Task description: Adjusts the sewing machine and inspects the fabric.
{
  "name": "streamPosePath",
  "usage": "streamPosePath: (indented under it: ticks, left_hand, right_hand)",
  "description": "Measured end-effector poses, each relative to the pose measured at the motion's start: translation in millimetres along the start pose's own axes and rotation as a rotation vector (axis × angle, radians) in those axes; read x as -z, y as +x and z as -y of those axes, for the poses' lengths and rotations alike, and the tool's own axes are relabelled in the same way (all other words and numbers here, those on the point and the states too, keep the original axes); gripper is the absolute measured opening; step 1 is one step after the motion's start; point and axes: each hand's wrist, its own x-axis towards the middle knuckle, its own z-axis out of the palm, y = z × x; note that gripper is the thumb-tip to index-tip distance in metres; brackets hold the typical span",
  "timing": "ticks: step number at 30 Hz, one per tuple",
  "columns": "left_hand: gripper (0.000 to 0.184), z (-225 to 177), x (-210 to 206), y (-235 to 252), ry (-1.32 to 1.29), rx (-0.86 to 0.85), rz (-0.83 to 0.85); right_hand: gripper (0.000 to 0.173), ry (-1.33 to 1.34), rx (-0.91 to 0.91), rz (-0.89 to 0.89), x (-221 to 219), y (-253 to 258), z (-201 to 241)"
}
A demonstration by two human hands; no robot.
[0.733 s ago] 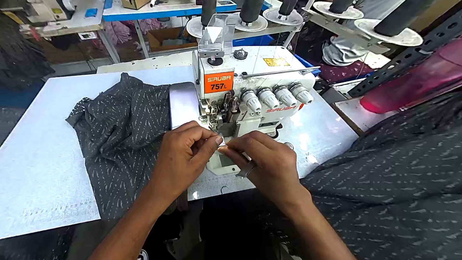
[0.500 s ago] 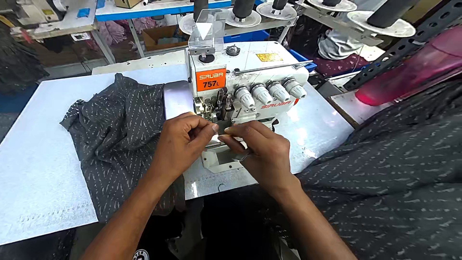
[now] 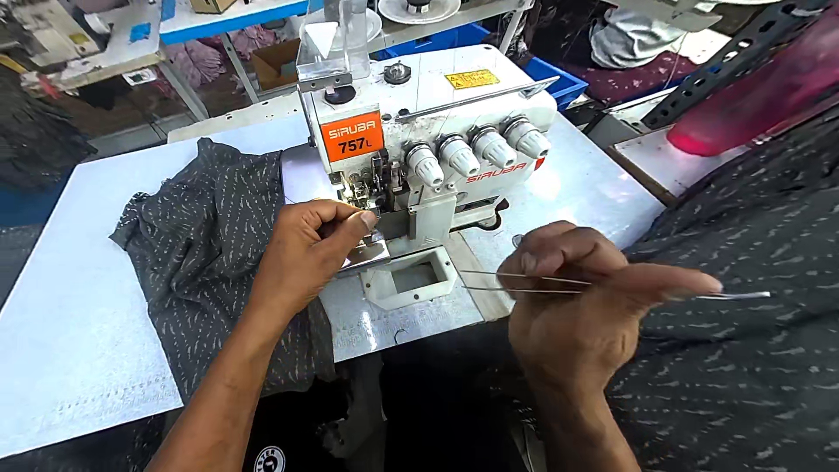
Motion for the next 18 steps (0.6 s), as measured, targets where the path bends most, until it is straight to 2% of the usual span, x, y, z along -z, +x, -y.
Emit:
streamPosePath:
  ticks: [3, 6, 8, 13, 18]
  left_hand:
    - [0.015, -0.9, -0.3, -0.2, -0.007, 0.012, -0.002]
    - [0.014, -2.2, -0.2, 0.5, -0.027, 0.01, 0.002]
    - [0.015, -3.7, -0.2, -0.6, -0.028, 0.027, 0.006]
    - [0.015, -5.5, 0.8, 1.6, -0.028, 0.063, 0.026]
    - [0.018, -3.3, 3.5, 3.4, -0.058, 0.078, 0.048]
  right_hand:
    - [0.058, 0.39, -0.218, 0.121, -12.1, -5.5, 4.9]
    - [0.022, 0.457, -0.325, 0.229, -19.0, -9.2, 7.4]
    - [0.017, 0.373, -0.223, 0.232, -26.3, -11.8, 7.9]
    - [0.017, -0.037, 0.234, 0.126, -38.1, -8.2, -8.5]
    - [0.012, -0.146, 0.333, 0.14, -44.7, -9.3, -18.4]
